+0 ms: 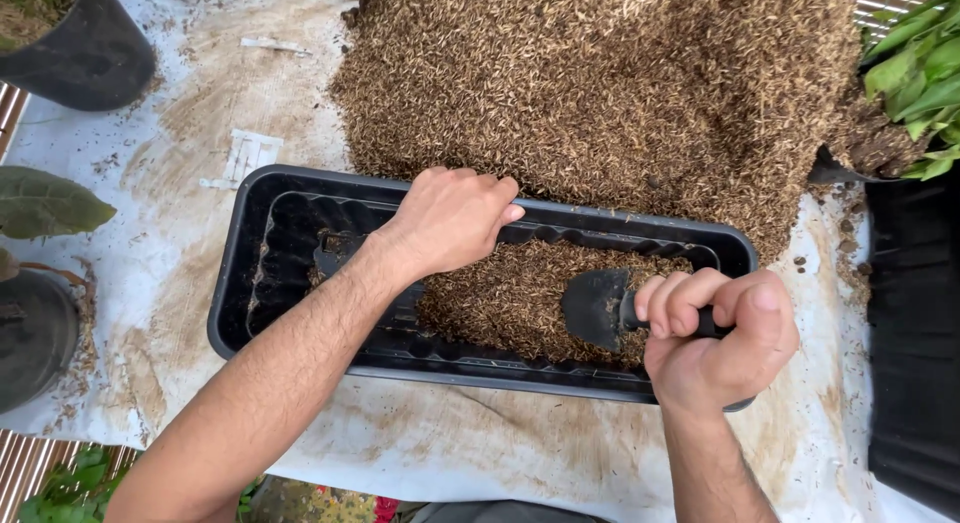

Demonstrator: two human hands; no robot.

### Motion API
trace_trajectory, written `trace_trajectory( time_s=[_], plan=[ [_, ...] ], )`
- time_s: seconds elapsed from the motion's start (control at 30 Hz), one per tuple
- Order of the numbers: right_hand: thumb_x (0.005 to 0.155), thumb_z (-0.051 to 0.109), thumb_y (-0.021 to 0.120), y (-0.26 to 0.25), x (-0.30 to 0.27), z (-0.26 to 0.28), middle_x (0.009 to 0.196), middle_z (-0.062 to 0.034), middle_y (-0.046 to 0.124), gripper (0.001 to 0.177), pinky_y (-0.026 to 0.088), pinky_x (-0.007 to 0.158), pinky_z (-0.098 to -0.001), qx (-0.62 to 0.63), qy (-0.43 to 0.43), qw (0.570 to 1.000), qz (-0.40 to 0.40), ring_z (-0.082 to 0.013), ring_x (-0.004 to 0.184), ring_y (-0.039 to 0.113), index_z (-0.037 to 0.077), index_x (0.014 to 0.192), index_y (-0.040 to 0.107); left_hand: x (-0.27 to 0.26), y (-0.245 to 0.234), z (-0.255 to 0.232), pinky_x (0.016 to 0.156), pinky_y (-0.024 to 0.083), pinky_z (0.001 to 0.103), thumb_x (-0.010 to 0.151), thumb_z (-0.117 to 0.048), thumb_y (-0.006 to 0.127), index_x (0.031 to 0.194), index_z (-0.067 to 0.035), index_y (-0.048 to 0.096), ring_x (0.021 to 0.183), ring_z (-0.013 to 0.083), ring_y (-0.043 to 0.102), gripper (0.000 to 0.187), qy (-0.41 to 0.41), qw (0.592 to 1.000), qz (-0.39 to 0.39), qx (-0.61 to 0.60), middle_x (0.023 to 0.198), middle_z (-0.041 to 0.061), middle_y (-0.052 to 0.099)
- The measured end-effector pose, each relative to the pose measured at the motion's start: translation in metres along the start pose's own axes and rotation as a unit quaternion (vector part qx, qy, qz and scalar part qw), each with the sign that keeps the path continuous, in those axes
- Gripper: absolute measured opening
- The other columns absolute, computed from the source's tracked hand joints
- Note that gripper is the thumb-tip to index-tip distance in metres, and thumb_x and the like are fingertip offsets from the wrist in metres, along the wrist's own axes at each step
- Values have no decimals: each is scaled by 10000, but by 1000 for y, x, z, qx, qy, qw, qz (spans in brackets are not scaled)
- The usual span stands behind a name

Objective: Filling a plastic seedling tray with soil using a hand trowel from a large pile.

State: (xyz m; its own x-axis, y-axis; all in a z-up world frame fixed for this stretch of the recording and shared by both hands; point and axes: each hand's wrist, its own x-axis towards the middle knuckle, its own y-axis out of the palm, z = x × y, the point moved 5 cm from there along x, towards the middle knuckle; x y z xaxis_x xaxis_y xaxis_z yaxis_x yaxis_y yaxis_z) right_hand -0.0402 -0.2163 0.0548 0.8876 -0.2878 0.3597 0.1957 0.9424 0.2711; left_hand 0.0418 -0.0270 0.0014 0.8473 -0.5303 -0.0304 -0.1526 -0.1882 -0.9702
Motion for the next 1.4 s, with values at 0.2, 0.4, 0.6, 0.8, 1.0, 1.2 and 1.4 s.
trace_trajectory(
  time_s=[0.2,0.4,0.6,0.8,1.0,1.2,1.4],
  plan=[
    [903,346,405,-3,-7,-4,456,-59,218,369,326,376,-323,5,-17,1000,-2,-176,363,269,138,646,241,1,0,-1,584,511,434,978,-294,405,862,-92,510,584,206,589,256,1,1000,13,1,691,26,591],
    [881,272,412,-26,4,3,470,-50,241,290,323,447,-313,79,38,992,-90,-164,399,260,138,653,293,-2,-1,-2,598,503,445,982,-306,399,853,-91,502,598,208,581,271,-11,1000,7,-1,687,35,585],
    [921,299,370,-9,4,28,493,-22,261,283,318,424,-297,72,-22,996,-36,-145,397,274,161,692,277,-2,-2,-2,609,509,434,986,-315,378,879,-90,518,608,200,589,285,-18,1000,22,-7,680,32,592],
    [953,229,299,0,-6,-21,391,-53,278,296,358,369,-314,43,-68,996,25,-189,297,340,146,670,288,-7,-5,-3,692,503,436,912,-307,438,954,-92,589,776,281,651,266,15,998,-59,-6,769,90,648],
    [969,181,289,-3,3,-22,410,-55,300,299,408,391,-319,34,-62,997,38,-185,328,377,141,672,288,-7,-4,-2,699,505,432,910,-300,447,944,-89,595,774,279,651,260,17,999,-50,-14,765,89,649],
    [984,241,293,-8,5,2,444,-28,257,279,413,454,-318,46,-70,996,19,-168,367,349,162,717,280,-9,-6,-4,711,503,436,918,-301,432,972,-82,598,786,282,651,280,15,998,-56,-19,768,98,649],
    [962,219,305,13,-2,-1,408,-46,279,292,372,384,-305,68,-72,994,40,-177,323,362,144,680,290,-8,-8,-4,716,502,437,923,-293,426,1003,-69,600,791,276,653,295,14,999,-45,-23,776,101,652]
  ],
)
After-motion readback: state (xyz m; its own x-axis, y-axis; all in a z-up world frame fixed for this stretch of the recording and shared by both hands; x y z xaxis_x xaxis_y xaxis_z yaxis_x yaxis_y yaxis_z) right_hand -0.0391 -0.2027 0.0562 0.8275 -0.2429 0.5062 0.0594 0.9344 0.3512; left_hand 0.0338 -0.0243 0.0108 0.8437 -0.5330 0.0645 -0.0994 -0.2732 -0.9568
